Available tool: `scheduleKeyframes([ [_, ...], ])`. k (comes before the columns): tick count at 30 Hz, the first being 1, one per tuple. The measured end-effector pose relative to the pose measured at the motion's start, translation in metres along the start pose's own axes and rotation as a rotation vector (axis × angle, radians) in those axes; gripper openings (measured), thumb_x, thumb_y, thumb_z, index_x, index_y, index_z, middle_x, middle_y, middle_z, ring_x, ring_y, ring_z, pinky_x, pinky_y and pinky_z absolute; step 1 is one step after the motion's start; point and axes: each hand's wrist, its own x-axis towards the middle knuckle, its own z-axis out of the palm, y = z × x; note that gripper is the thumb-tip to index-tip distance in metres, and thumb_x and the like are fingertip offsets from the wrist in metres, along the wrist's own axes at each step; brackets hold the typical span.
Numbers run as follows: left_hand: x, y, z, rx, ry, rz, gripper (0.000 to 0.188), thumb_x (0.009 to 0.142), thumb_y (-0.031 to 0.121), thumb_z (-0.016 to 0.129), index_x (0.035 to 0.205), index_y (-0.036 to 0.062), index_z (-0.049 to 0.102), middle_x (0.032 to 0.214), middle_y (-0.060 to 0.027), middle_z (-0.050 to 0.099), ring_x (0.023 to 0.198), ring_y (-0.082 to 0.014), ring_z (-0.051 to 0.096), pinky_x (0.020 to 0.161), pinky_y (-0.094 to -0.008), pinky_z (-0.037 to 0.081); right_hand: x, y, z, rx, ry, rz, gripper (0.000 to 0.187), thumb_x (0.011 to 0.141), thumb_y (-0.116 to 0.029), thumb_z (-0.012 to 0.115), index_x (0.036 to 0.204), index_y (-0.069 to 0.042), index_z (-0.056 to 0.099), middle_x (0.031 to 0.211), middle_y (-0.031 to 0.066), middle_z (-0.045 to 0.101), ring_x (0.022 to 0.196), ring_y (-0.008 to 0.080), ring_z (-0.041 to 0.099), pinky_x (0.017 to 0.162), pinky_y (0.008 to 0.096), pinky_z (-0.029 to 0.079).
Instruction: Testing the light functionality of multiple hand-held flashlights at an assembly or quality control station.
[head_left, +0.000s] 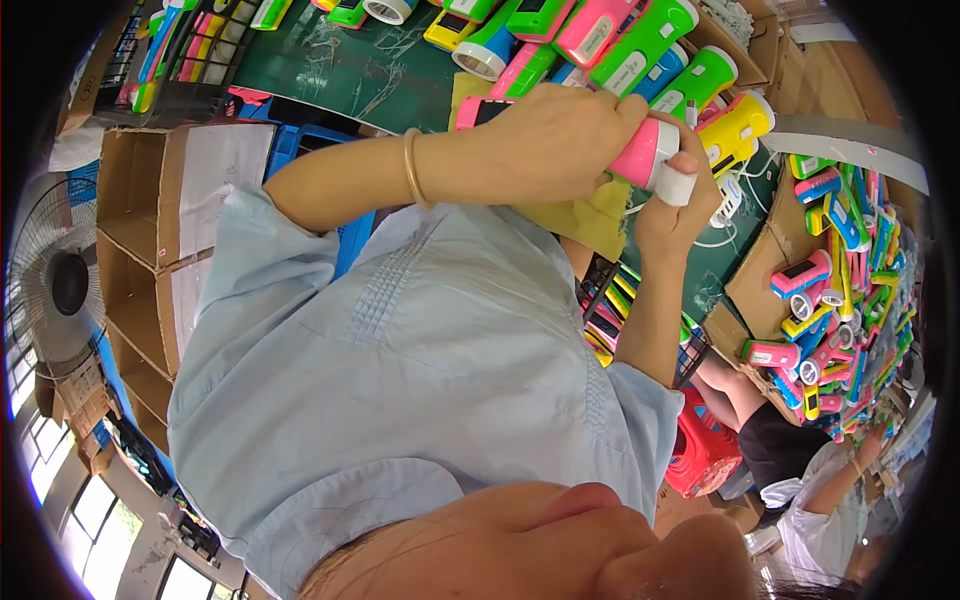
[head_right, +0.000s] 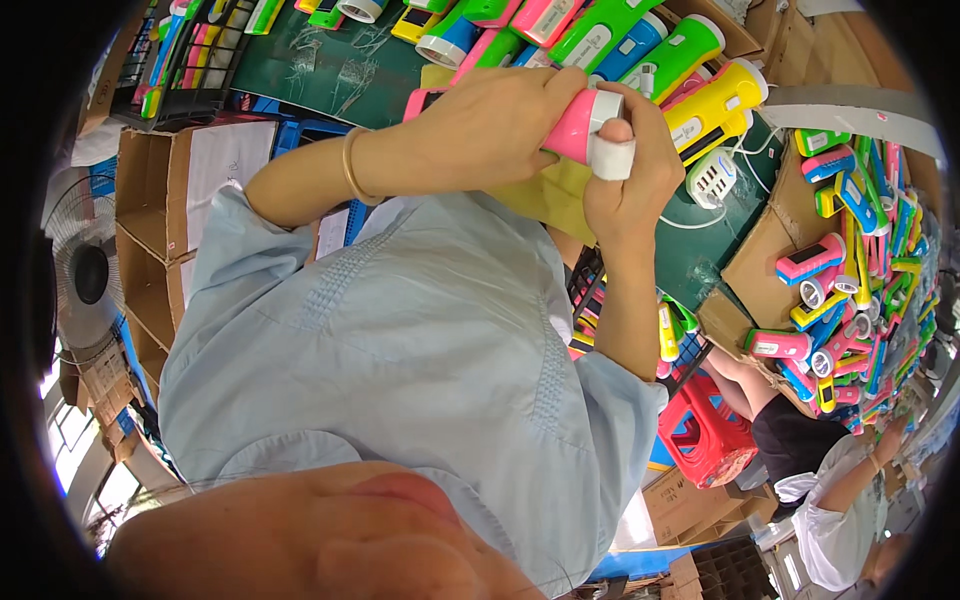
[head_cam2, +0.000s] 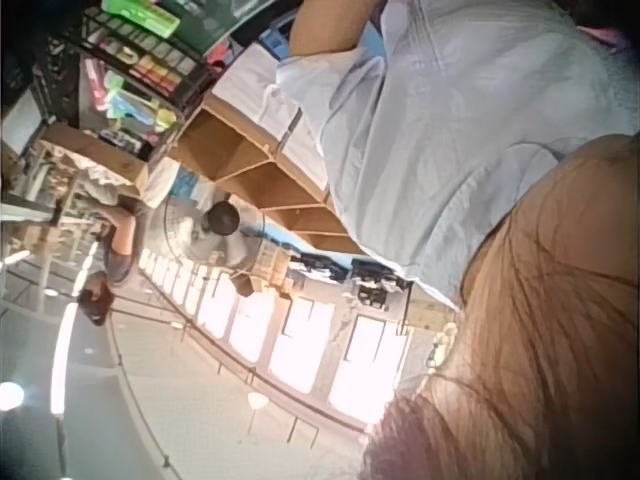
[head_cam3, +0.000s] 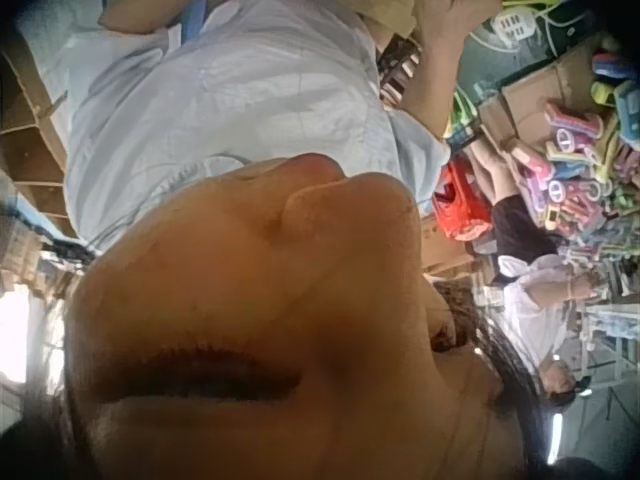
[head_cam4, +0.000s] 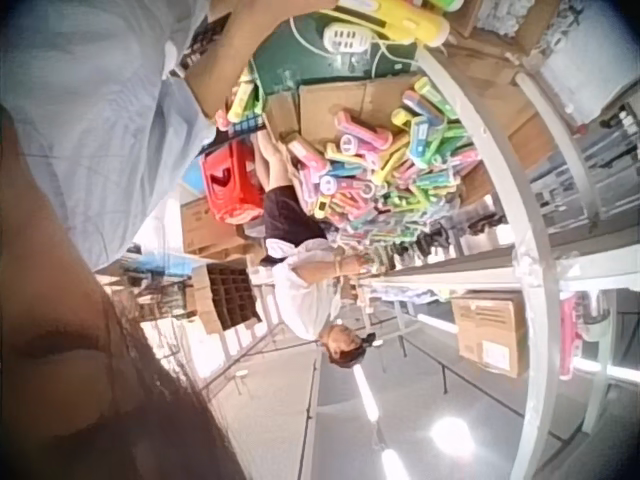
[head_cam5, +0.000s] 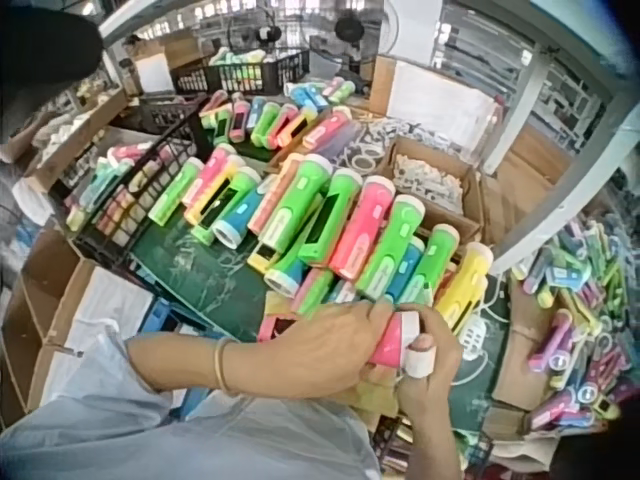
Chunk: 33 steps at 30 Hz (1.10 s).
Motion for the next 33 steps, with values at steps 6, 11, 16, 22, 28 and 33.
scheduleKeyframes([
  [6,0.027,-0.01,-0.01,0.178,0.002,0.124,0.038,0.065,0.012,0.068,0.09,-0.0026,0.044,0.068,-0.0177,0.058,0.062,-0.0332,0.061,0.051,-0.0395,0.047,0.028,0.025,0.001,-0.108,-0.097,0.4,0.04,0.085,-0.026,0.04,0.081,0.01,0.056,0.06,0.0206,0.052,0.058,0.0249,0.055,0.055,0.0356,0.041],
  [11,0.057,-0.022,-0.017,0.276,0.017,0.316,0.024,0.065,0.006,0.06,0.083,-0.0086,0.052,0.07,-0.0178,0.059,0.063,-0.0282,0.062,0.049,-0.0369,0.047,0.071,0.05,0.004,0.235,-0.197,0.946,0.048,0.087,-0.041,0.033,0.084,0.001,0.057,0.07,0.0118,0.058,0.062,0.0203,0.055,0.058,0.0328,0.043],
  [16,0.067,-0.015,-0.027,0.578,0.13,0.286,0.021,0.076,0.017,0.052,0.085,-0.0016,0.053,0.068,-0.0103,0.059,0.06,-0.0218,0.06,0.056,-0.0312,0.047,0.094,0.032,-0.012,0.296,-0.338,0.965,0.036,0.09,-0.042,0.031,0.087,-0.013,0.052,0.057,0.0011,0.05,0.034,0.0061,0.026,0.032,0.0213,0.015],
  [22,0.06,-0.005,-0.038,0.621,0.233,0.293,0.019,0.073,0.013,0.052,0.085,-0.0008,0.052,0.07,-0.0132,0.06,0.063,-0.0221,0.061,0.056,-0.0305,0.047,0.086,0.016,-0.022,0.45,-0.308,0.879,0.042,0.091,-0.05,0.035,0.085,-0.012,0.05,0.061,0.0004,0.052,0.041,0.0075,0.038,0.035,0.0212,0.022],
  [28,0.062,-0.014,-0.044,-0.381,-0.024,-0.002,0.042,0.079,0.026,0.064,0.104,-0.005,0.049,0.091,-0.0179,0.06,0.085,-0.0223,0.061,0.072,-0.0334,0.05,0.068,0.011,-0.025,0.517,-0.132,0.721,0.057,0.091,-0.052,0.031,0.096,0.0,0.055,0.08,0.0073,0.06,0.069,0.0139,0.055,0.059,0.026,0.041],
  [33,0.049,-0.024,-0.026,-1.851,-0.017,0.11,0.067,0.076,0.041,0.064,0.122,-0.0017,0.04,0.097,-0.0116,0.058,0.089,-0.0246,0.059,0.079,-0.0368,0.048,0.014,-0.02,-0.012,0.59,-0.31,0.671,0.056,0.087,-0.045,0.049,0.113,0.005,0.049,0.094,0.0088,0.058,0.086,0.0126,0.056,0.071,0.0313,0.046],
])
